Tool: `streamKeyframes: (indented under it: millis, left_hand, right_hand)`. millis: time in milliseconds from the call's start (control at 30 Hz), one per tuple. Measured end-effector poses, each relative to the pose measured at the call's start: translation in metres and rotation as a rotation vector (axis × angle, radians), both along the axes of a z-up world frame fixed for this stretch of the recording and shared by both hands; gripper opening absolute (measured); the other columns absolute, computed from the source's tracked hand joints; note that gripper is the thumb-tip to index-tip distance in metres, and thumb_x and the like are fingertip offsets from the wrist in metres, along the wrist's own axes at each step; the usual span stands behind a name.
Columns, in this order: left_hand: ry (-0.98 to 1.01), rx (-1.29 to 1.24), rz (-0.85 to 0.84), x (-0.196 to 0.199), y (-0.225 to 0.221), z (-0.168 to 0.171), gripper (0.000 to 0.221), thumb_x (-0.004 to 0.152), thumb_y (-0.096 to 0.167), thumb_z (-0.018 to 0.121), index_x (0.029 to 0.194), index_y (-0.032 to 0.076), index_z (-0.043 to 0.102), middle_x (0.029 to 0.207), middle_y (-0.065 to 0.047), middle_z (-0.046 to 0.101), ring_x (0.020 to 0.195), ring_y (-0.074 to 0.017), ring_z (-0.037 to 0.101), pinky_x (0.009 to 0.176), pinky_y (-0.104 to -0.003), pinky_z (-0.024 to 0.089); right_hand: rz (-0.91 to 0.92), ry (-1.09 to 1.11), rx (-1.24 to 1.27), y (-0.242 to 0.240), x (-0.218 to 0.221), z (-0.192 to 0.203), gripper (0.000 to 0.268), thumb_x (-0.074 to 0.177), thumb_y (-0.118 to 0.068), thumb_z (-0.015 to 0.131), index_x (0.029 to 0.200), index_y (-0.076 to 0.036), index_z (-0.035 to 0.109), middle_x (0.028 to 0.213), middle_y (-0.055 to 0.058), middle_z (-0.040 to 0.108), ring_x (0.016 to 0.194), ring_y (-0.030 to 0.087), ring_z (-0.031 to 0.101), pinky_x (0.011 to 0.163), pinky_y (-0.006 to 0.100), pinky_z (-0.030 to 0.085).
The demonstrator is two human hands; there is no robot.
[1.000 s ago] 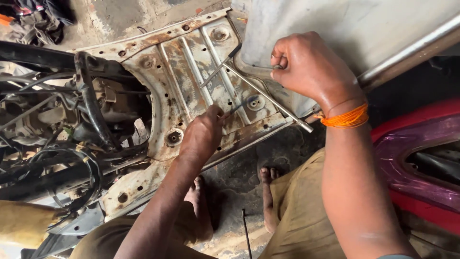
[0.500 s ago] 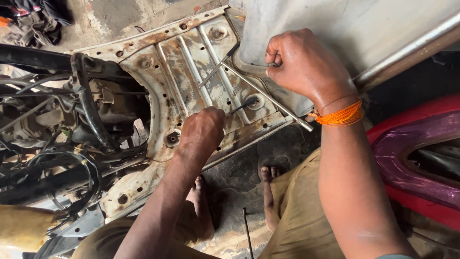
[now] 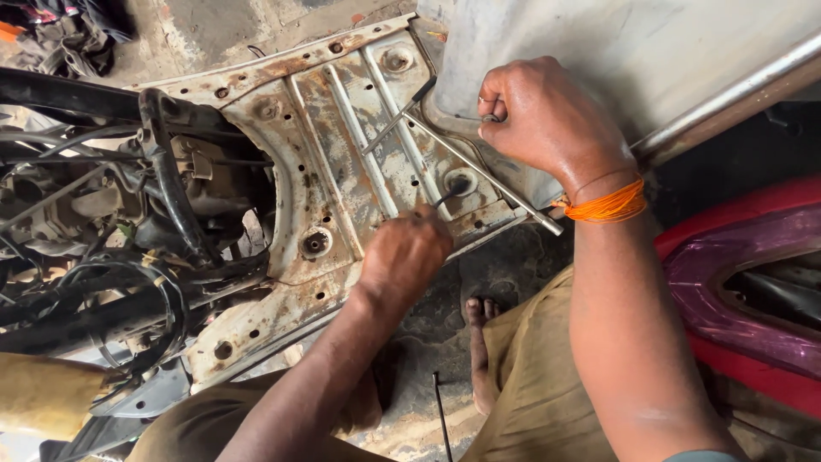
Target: The person sits on the ground beside a scooter with its body panel removed and works on the floorboard area. They use a socket wrench with a long bar to loosen and turn bolts, use a screwdriver on a fastener, and reposition the wrench repeatedly on bolts near the engine area.
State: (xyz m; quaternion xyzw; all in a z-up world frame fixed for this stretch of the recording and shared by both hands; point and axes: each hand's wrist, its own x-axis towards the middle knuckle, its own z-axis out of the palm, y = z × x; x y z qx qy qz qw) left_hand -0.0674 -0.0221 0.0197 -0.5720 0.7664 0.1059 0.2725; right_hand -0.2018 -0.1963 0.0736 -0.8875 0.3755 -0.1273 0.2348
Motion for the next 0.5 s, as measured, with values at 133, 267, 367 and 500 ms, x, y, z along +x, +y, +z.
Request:
streamKeyframes:
  millis: [133, 267, 367, 500]
  left_hand:
    - [-0.099, -0.192, -0.061, 0.004, 0.001, -0.032, 0.022, 0.100, -0.007, 0.056, 0.118, -0.002, 0.067, 0.085, -0.013, 0.066, 0.058, -0.0064, 0.054, 0.039, -0.022, 0.047]
    - [-0.055, -0.250, 0.033, 0.018, -0.003, -0.018, 0.024, 0.093, -0.005, 0.058, 0.112, 0.004, 0.069, 0.087, -0.012, 0.064, 0.055, -0.0084, 0.056, 0.037, -0.020, 0.047]
    - [0.018, -0.206, 0.192, 0.028, -0.004, -0.008, 0.026, 0.097, -0.002, 0.050, 0.116, 0.005, 0.066, 0.083, -0.011, 0.064, 0.051, -0.0094, 0.057, 0.036, -0.023, 0.049]
    - [0.308, -0.593, 0.289, 0.034, 0.000, -0.018, 0.022, 0.095, 0.004, 0.053, 0.106, 0.011, 0.072, 0.090, -0.004, 0.067, 0.064, -0.0111, 0.061, 0.052, -0.029, 0.054]
  right_hand:
    - [-0.013, 0.022, 0.000, 0.000, -0.001, 0.001, 0.015, 0.078, -0.013, 0.084, 0.090, -0.007, 0.076, 0.086, 0.010, 0.077, 0.078, 0.027, 0.075, 0.071, 0.039, 0.058]
    - [-0.001, 0.005, -0.008, -0.001, -0.002, -0.002, 0.015, 0.079, -0.013, 0.084, 0.090, -0.007, 0.077, 0.087, 0.010, 0.077, 0.078, 0.025, 0.075, 0.071, 0.038, 0.058]
    - [-0.002, -0.015, -0.010, -0.002, -0.005, -0.002, 0.015, 0.079, -0.012, 0.084, 0.090, -0.006, 0.076, 0.087, 0.010, 0.077, 0.078, 0.025, 0.075, 0.071, 0.038, 0.058]
    - [0.005, -0.024, -0.028, -0.005, -0.008, -0.002, 0.014, 0.079, -0.011, 0.083, 0.090, -0.005, 0.076, 0.087, 0.011, 0.076, 0.078, 0.026, 0.075, 0.072, 0.038, 0.058]
